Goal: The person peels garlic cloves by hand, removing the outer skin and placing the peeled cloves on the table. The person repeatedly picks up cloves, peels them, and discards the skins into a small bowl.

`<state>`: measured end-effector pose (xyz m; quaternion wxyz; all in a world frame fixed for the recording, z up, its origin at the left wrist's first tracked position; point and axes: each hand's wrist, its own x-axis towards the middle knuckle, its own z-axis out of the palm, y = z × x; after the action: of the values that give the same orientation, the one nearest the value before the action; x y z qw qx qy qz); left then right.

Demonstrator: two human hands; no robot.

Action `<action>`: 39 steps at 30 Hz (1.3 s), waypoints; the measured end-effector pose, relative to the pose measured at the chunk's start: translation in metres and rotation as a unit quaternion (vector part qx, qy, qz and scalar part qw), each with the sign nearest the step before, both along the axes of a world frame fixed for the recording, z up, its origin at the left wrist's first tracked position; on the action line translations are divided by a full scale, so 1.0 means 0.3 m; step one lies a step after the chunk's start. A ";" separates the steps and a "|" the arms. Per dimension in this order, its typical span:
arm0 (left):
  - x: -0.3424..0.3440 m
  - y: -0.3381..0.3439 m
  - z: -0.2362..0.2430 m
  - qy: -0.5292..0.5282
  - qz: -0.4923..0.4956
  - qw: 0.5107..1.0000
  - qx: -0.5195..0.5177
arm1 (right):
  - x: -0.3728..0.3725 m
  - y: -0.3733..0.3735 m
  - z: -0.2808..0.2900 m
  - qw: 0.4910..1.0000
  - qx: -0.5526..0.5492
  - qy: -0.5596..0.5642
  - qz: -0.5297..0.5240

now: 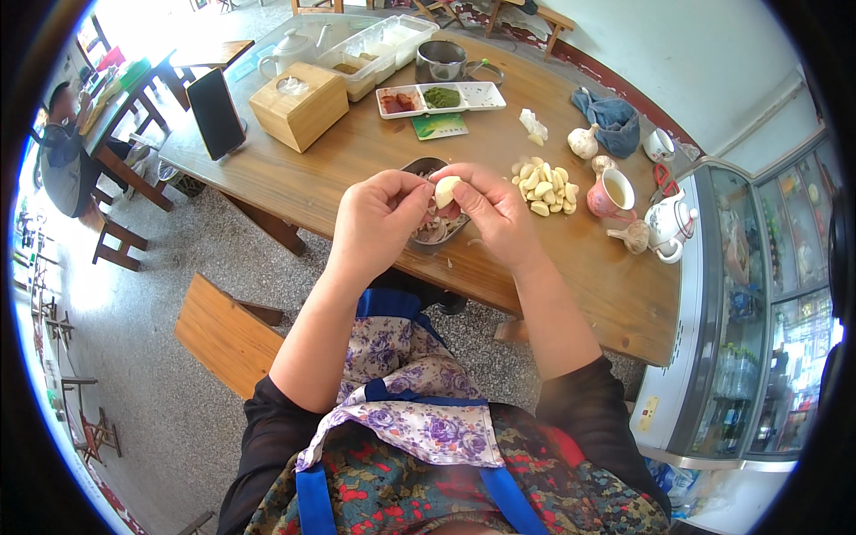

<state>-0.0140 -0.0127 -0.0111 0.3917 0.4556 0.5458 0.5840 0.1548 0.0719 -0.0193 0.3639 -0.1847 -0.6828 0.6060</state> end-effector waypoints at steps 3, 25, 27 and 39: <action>0.006 0.003 -0.007 -0.022 0.004 1.000 0.011 | 0.002 -0.001 0.001 1.000 -0.007 0.003 0.001; 0.027 -0.015 0.008 0.086 0.044 0.994 0.053 | -0.015 -0.005 -0.019 0.997 0.027 0.013 -0.075; 0.035 -0.017 0.011 0.139 0.074 0.984 0.082 | -0.014 -0.006 -0.030 0.992 0.077 -0.011 -0.099; 0.028 -0.001 -0.008 0.318 0.140 0.928 0.131 | -0.016 -0.010 -0.018 0.977 0.171 -0.056 -0.114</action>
<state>-0.0057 -0.0130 -0.0134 0.0485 0.5839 0.6186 0.5236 0.1499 0.0689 -0.0248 0.4180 -0.2302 -0.7699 0.4238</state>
